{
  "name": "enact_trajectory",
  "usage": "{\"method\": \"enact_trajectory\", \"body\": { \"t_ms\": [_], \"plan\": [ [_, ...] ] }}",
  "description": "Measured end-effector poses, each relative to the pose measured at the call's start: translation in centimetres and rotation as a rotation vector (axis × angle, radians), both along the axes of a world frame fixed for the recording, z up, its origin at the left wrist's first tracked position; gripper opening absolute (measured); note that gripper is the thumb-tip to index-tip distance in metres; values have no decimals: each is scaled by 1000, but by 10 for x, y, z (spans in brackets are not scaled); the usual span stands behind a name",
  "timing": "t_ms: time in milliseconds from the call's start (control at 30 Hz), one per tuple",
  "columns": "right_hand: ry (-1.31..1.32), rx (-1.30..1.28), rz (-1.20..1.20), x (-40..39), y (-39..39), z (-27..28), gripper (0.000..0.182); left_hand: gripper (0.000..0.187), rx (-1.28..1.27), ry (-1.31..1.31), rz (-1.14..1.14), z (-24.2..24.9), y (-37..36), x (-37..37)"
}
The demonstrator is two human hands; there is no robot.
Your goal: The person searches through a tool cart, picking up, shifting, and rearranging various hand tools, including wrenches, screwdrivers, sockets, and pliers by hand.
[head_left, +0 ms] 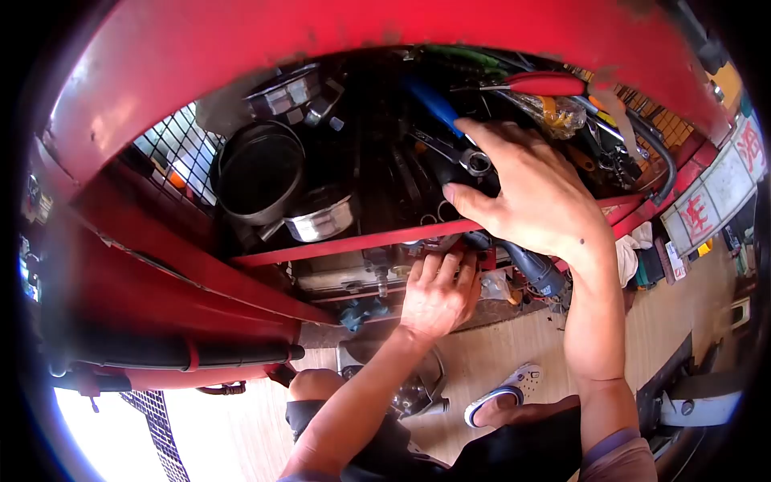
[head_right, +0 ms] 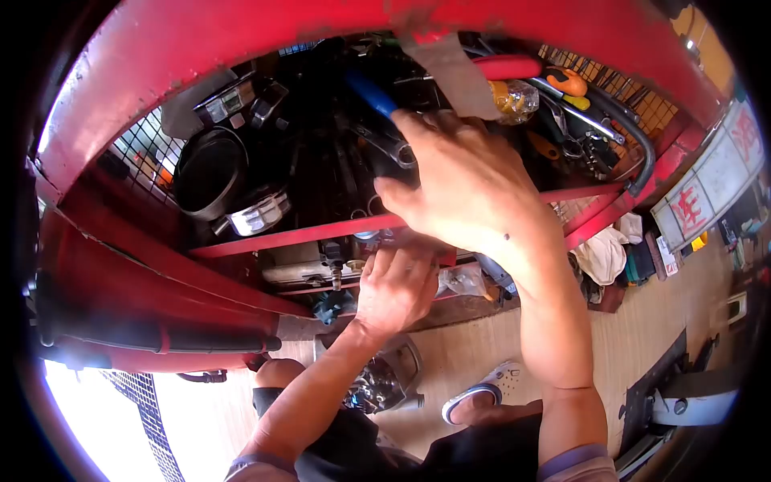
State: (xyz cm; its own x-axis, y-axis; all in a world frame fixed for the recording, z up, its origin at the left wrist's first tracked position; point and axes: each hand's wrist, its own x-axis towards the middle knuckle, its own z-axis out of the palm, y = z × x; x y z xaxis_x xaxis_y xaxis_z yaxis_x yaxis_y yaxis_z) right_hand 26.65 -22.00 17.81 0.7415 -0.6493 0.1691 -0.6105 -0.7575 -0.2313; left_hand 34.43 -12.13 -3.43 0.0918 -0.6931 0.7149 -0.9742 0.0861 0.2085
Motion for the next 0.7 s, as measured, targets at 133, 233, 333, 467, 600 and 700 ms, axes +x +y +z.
{"method": "enact_trajectory", "body": {
  "t_ms": [133, 233, 333, 467, 600, 700],
  "plan": [
    [-79, 87, 56, -3, -4, 2, 74, 39, 26, 59, -30, 4, 5, -2],
    [-99, 63, 45, -3, -3, 2, 75, 42, 44, 50, -26, 5, 7, -3],
    [-200, 125, 18, -1, -4, 2, 70, 37, 56, 7, -4, 5, 7, -2],
    [-343, 131, 82, 7, 3, -8, 62, 36, 53, 28, -10, 3, 4, -2],
    [-349, 224, 93, 6, 3, -7, 61, 27, 23, 18, 1, 5, -1, -1],
    [-425, 167, 197, 5, 11, -19, 63, 23, 33, 29, -1, 2, -1, -1]
  ]
}}
